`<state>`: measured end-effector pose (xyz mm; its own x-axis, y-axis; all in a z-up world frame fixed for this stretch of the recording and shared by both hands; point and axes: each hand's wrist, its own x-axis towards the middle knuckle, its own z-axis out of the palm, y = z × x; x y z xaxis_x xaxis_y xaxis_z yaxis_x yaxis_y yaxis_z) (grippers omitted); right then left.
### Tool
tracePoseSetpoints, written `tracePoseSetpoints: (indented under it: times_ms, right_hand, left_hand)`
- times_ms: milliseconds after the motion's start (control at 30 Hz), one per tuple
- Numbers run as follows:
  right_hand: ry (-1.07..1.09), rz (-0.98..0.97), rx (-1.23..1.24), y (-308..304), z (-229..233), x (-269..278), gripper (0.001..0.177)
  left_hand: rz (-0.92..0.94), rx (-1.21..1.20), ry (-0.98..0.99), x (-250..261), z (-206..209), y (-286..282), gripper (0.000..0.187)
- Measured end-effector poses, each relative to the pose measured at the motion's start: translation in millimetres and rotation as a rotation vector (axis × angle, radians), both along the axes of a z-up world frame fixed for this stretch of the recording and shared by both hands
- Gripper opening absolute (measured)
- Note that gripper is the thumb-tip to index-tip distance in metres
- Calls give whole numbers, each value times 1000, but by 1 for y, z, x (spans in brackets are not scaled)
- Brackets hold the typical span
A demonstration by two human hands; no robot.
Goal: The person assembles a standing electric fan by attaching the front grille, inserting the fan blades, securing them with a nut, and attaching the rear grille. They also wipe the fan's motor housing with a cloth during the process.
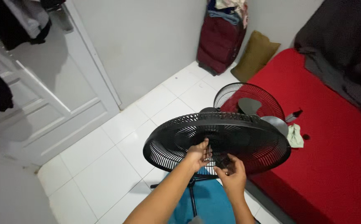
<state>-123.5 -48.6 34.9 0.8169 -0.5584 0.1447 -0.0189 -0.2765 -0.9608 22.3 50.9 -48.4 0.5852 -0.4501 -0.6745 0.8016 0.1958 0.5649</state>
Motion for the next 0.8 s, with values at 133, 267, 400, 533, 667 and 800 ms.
tracePoseSetpoints:
  times_ms: [133,267,400,533,667,800]
  right_hand:
    - [74,-15,-85,3,12,-2,66]
    - [-286,140,197,8,8,5,62]
    - [-284,136,207,3,-6,7,61]
    - [75,0,82,-6,-23,8,64]
    - [59,-17,314,-4,-41,20,62]
    - [23,-3,279,2,-47,30,58]
  left_hand:
    - [102,-160,85,7,-18,-12,29]
    - [187,-295,158,6,-33,-19,31]
    - [269,-225,164,4,-39,-29,23]
    - [253,-256,205,8,-32,-39,22]
    - [174,-162,241,14,-12,-47,27]
    - [76,40,156,27,4,-38,24]
